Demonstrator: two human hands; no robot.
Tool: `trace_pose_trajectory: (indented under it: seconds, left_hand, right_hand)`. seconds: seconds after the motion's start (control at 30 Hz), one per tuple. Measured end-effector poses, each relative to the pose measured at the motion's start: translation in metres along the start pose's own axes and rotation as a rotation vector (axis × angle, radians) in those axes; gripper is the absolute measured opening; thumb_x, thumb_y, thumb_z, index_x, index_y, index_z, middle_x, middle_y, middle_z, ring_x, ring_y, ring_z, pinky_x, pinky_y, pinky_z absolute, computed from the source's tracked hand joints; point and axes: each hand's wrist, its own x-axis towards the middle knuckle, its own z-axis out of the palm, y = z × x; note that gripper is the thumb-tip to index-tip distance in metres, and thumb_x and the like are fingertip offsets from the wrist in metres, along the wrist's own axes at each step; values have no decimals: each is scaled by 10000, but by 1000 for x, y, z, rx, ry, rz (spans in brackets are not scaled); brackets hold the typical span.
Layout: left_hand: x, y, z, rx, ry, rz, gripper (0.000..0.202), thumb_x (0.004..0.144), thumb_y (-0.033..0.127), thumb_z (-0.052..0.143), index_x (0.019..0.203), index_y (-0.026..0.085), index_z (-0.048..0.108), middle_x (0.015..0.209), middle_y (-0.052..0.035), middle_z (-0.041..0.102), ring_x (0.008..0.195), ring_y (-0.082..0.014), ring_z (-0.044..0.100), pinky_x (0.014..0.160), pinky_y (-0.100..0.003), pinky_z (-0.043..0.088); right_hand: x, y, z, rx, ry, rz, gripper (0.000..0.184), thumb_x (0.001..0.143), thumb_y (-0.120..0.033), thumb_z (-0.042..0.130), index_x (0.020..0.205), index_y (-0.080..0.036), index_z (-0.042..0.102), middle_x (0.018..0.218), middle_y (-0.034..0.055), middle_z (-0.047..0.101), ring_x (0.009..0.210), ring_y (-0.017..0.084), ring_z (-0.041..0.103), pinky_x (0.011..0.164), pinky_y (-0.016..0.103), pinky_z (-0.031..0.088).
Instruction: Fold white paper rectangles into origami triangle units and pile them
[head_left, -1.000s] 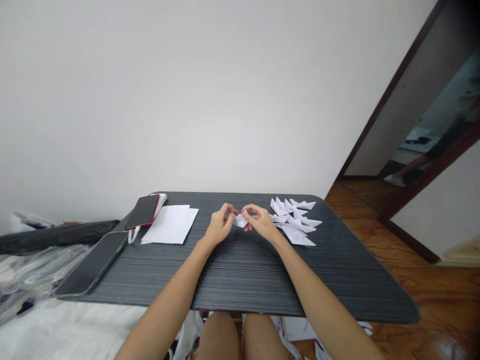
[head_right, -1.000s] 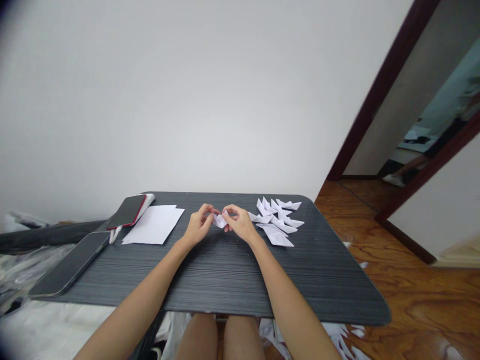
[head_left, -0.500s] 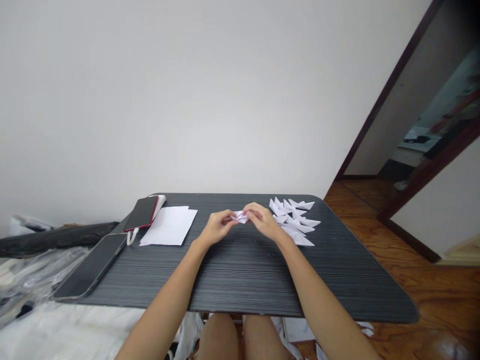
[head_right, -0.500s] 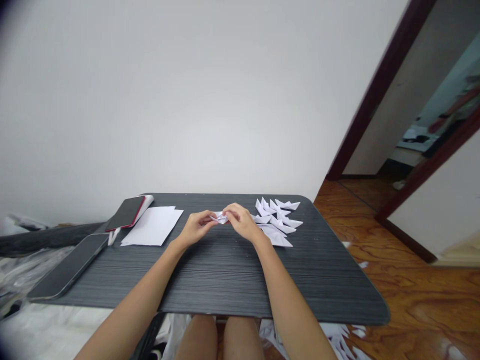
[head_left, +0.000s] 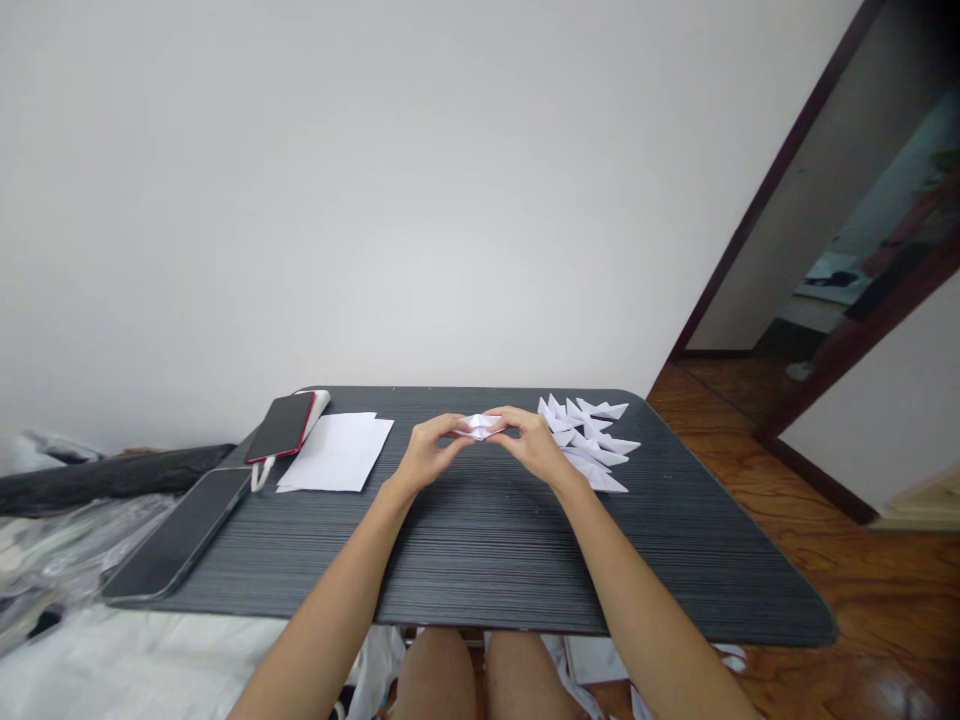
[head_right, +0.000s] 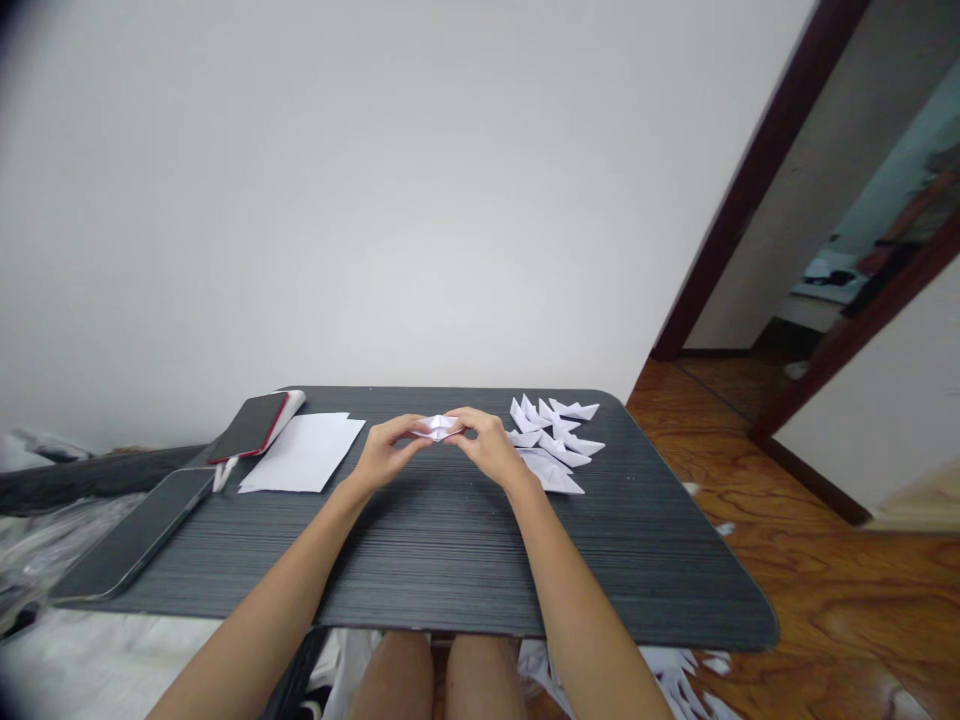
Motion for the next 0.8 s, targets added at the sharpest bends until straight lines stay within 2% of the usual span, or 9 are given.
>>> trace_pose_trajectory:
  seconds: [0.13,0.37,0.43,0.5,0.6,0.67,0.8]
  left_hand:
    - [-1,-1,2,-29,41,-42,147,704,255,566,775,135,613,849,-72,629,773,-153,581,700,-267,476]
    - [0,1,3,-90,86,-148,183,695,283,572,783,126,602,779,-60,624,711,-141,577,663,-250,466]
    - [1,3,3,-132,107,-178,224,684,289,583,839,127,572,789,-55,615,712,-135,574,658,-243,461]
    - [2,4,4,-189,110,-205,343,673,286,596,969,135,512,804,-50,613,710,-130,575,653,-238,456]
    - [3,4,4,-235,58,-256,447,667,294,600,1059,127,465,825,-63,620,723,-138,582,666,-245,449]
    - [4,4,4,-230,5,-299,387,669,316,593,986,103,529,808,-77,629,720,-150,584,667,-251,447]
    - [3,6,3,-212,-102,-342,331,703,361,543,870,81,602,680,-70,642,629,-147,574,614,-245,442]
  right_hand:
    - [0,3,3,114,16,69,76,656,-227,599,646,-154,580,938,65,604,859,163,549,754,282,413]
    - [2,3,6,243,60,161,176,618,-267,628,586,-148,503,825,61,614,783,163,558,719,283,416]
    - [2,2,8,308,76,181,217,611,-271,631,576,-156,451,810,55,610,770,159,559,707,282,420]
    - [3,3,11,362,98,198,251,602,-263,637,588,-166,406,792,44,605,747,151,559,687,280,424]
    - [3,3,14,388,118,213,254,599,-240,636,637,-174,394,764,22,593,709,136,556,657,268,426]
    - [3,3,15,386,109,219,240,603,-231,631,710,-176,424,745,8,587,674,122,551,640,256,424]
    - [3,2,13,388,55,274,325,592,-235,635,875,-168,489,715,-1,591,641,114,546,622,243,420]
